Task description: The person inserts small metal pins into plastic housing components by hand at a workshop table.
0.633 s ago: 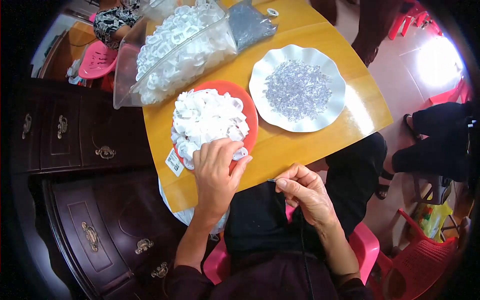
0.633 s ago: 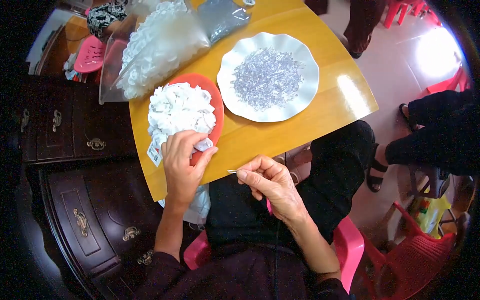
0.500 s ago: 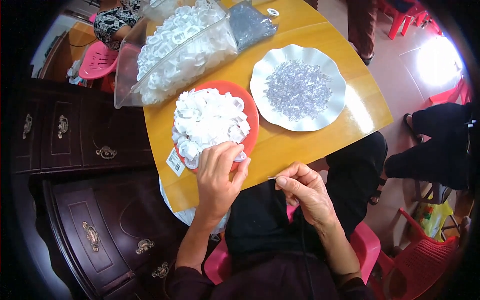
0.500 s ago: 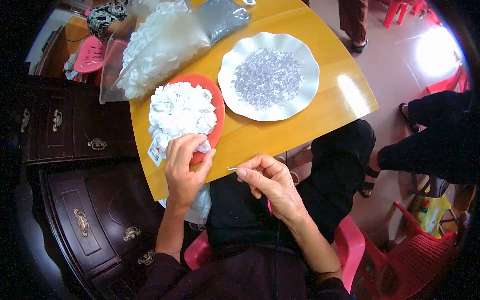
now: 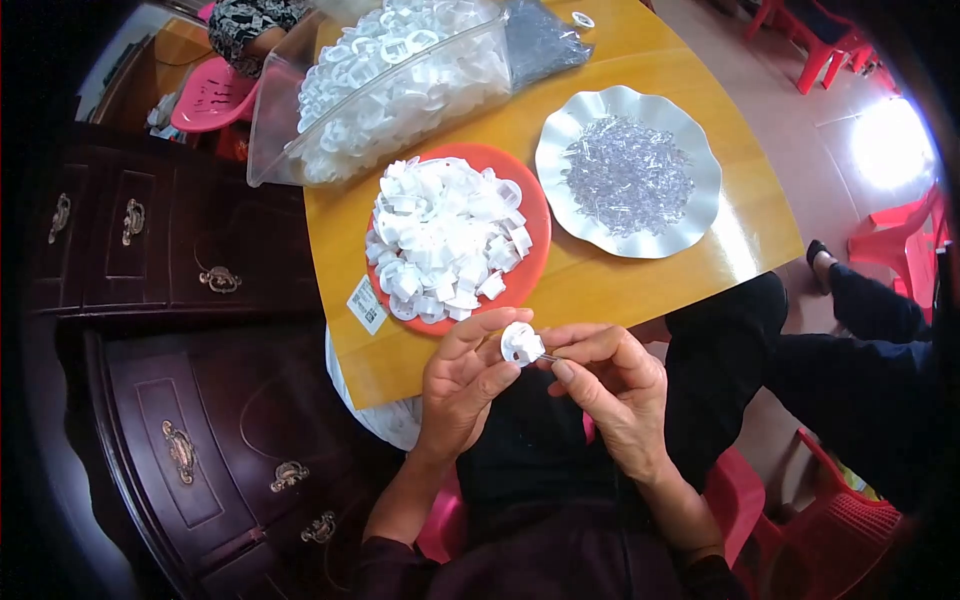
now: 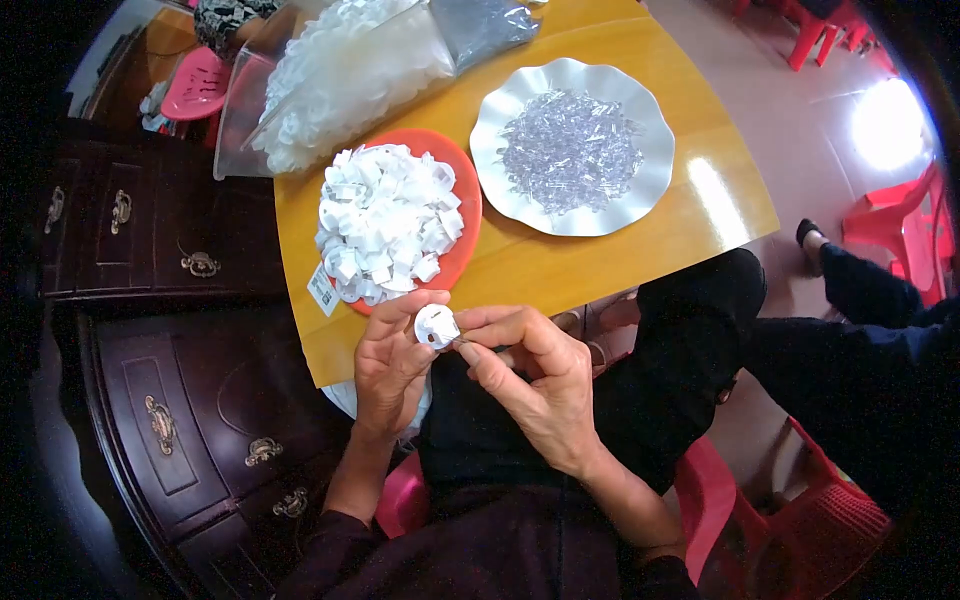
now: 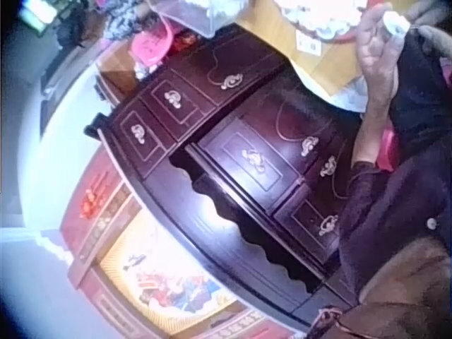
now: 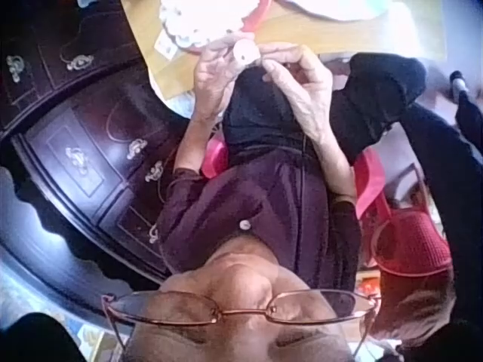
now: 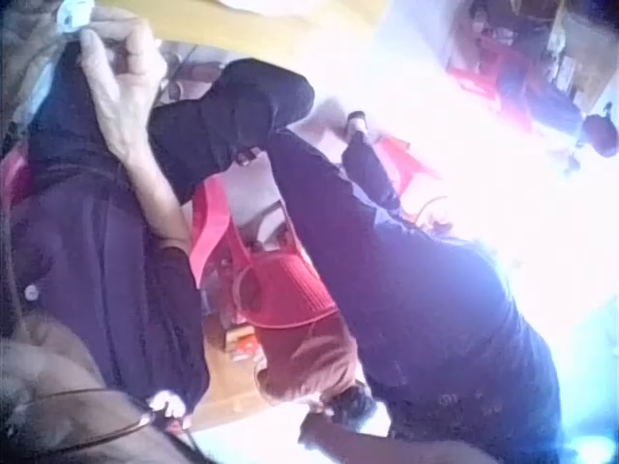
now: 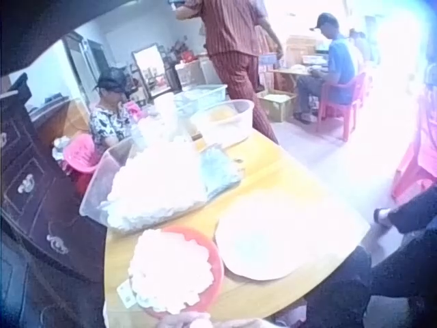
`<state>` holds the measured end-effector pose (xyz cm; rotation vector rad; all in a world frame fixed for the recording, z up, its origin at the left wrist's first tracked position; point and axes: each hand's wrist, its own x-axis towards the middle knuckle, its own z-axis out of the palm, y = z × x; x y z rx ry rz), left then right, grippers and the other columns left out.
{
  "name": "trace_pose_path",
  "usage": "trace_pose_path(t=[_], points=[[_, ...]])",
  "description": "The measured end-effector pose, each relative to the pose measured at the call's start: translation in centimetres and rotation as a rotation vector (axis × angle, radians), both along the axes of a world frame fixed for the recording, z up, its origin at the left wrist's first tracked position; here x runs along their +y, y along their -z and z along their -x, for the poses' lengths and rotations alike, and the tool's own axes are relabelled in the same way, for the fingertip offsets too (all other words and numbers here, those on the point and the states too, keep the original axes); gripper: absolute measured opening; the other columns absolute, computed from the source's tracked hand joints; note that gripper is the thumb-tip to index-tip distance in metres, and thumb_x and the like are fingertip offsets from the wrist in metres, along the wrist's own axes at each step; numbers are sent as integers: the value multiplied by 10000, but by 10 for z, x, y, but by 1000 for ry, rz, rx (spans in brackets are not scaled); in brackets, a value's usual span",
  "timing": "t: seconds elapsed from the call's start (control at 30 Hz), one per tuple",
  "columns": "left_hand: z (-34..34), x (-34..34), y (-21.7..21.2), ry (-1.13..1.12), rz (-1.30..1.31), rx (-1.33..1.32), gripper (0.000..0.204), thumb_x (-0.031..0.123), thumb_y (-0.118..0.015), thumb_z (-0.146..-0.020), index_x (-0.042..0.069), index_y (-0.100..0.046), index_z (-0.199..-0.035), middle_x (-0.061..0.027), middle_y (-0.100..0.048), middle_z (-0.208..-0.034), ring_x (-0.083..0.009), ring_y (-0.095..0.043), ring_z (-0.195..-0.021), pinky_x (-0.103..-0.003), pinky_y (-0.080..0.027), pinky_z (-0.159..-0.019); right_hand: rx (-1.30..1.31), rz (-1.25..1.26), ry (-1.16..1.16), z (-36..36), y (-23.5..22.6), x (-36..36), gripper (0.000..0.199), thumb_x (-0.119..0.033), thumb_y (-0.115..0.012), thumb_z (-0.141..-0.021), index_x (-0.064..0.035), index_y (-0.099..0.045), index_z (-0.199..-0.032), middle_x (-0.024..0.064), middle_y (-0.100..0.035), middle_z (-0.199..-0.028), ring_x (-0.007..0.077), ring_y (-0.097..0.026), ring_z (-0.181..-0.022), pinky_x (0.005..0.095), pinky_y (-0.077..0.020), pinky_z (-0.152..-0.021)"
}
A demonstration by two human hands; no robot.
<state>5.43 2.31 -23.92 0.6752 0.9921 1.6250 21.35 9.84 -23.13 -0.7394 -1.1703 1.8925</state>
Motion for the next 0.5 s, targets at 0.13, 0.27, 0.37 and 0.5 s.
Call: trace_pose_path(t=[0.13, 0.27, 0.37, 0.5], points=[[3, 0, 4, 49, -26, 20, 456, -73, -595, -909, -6, -488, -1347, -183, -507, -1383, -242, -542, -1230, -374, -427, -1059, -89, -92, 41, 4, 2, -1, 93, 11, -683, -885, 29, -637, -964, 93, -711, -1060, 34, -604, -758, 177, -482, -611], [4, -1, 5, 55, -49, 46, 453, -76, -591, -911, -5, -491, -1347, -183, -509, -1381, -249, -536, -1245, -378, -433, -1059, -119, -120, 52, 5, 1, -2, 104, 6, -700, -873, 26, -638, -954, 90, -719, -1038, 33, -611, -751, 176, -483, -596], [5, -2, 6, 63, -59, 58, 448, -74, -592, -912, -5, -495, -1345, -183, -511, -1382, -255, -529, -1259, -381, -434, -1061, -139, -132, 46, 6, 0, -2, 103, 8, -699, -871, 25, -636, -951, 96, -720, -1038, 44, -628, -770, 184, -500, -605], [5, -2, 6, 65, -57, 58, 446, -77, -591, -913, -15, -495, -1344, -184, -511, -1384, -252, -533, -1256, -380, -434, -1063, -192, -155, 23, 3, -3, -1, 103, 9, -698, -869, 21, -635, -950, 99, -723, -1034, 75, -660, -806, 203, -530, -626]])
